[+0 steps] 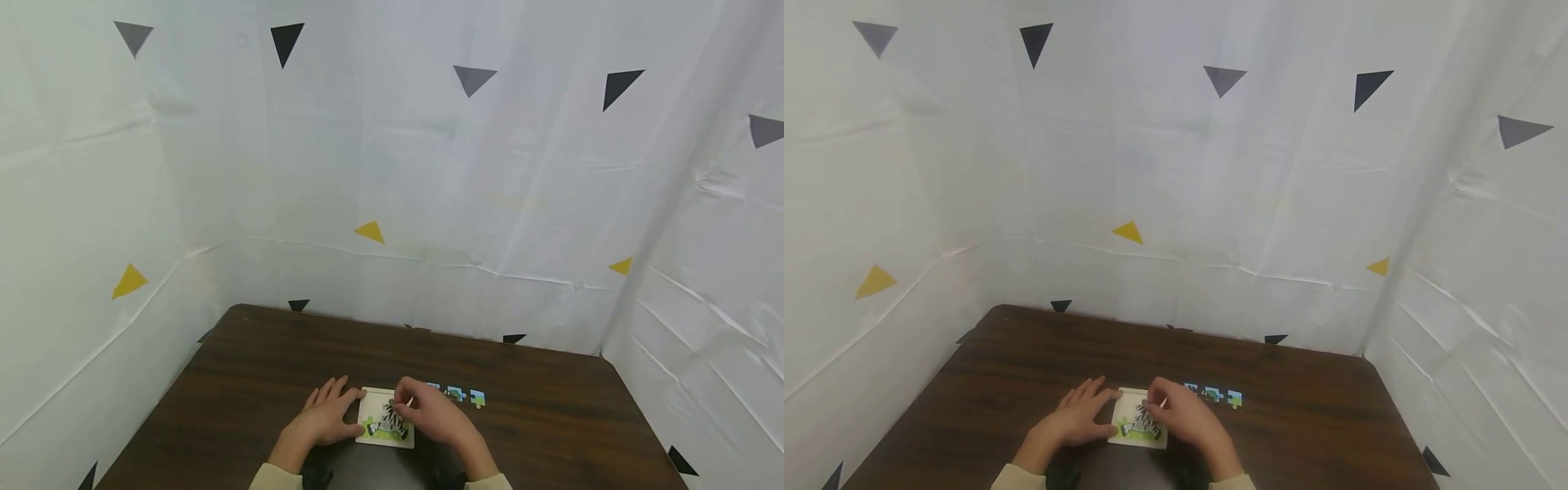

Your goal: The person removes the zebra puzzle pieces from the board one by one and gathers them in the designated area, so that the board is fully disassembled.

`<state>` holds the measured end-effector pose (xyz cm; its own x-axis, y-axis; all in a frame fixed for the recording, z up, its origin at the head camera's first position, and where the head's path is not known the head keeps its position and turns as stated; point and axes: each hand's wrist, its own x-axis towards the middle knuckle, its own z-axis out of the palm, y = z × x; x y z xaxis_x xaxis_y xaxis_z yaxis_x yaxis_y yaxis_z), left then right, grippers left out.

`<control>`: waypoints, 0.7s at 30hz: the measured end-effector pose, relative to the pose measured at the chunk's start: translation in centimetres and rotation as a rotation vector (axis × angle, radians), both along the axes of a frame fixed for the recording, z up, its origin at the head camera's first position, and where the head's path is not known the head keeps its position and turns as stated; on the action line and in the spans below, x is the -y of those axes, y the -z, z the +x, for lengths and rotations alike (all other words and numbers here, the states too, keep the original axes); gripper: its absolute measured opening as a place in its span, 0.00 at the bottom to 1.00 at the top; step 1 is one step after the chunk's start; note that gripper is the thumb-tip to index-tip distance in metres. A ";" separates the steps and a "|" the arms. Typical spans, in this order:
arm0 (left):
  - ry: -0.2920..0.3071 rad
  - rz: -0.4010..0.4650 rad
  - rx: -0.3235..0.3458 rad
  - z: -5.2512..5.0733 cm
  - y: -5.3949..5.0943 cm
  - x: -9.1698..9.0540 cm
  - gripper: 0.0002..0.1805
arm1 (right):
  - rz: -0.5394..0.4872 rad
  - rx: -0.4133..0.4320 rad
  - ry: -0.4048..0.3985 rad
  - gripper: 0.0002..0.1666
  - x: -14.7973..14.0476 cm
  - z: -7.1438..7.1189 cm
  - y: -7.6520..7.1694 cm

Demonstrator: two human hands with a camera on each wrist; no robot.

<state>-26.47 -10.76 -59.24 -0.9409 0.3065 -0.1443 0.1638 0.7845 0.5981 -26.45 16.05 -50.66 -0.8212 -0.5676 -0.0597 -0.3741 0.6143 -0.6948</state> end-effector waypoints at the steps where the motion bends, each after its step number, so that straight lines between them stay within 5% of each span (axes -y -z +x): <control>1: -0.004 0.000 -0.001 0.0 -0.1 0.0 0.39 | 0.003 -0.004 0.007 0.04 -0.2 0.0 -0.1; 9: -0.003 0.023 -0.010 0.2 -0.8 0.2 0.39 | -0.005 -0.026 0.056 0.04 -2.0 -0.1 -0.5; 21: 0.004 0.017 -0.011 0.2 0.0 0.2 0.39 | -0.087 0.020 0.147 0.07 -6.1 -0.2 -0.4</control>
<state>-26.27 -10.93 -59.19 -0.9410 0.3129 -0.1287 0.1739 0.7735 0.6095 -26.69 22.16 -50.29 -0.8949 -0.4452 -0.0327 -0.2704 0.5989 -0.7538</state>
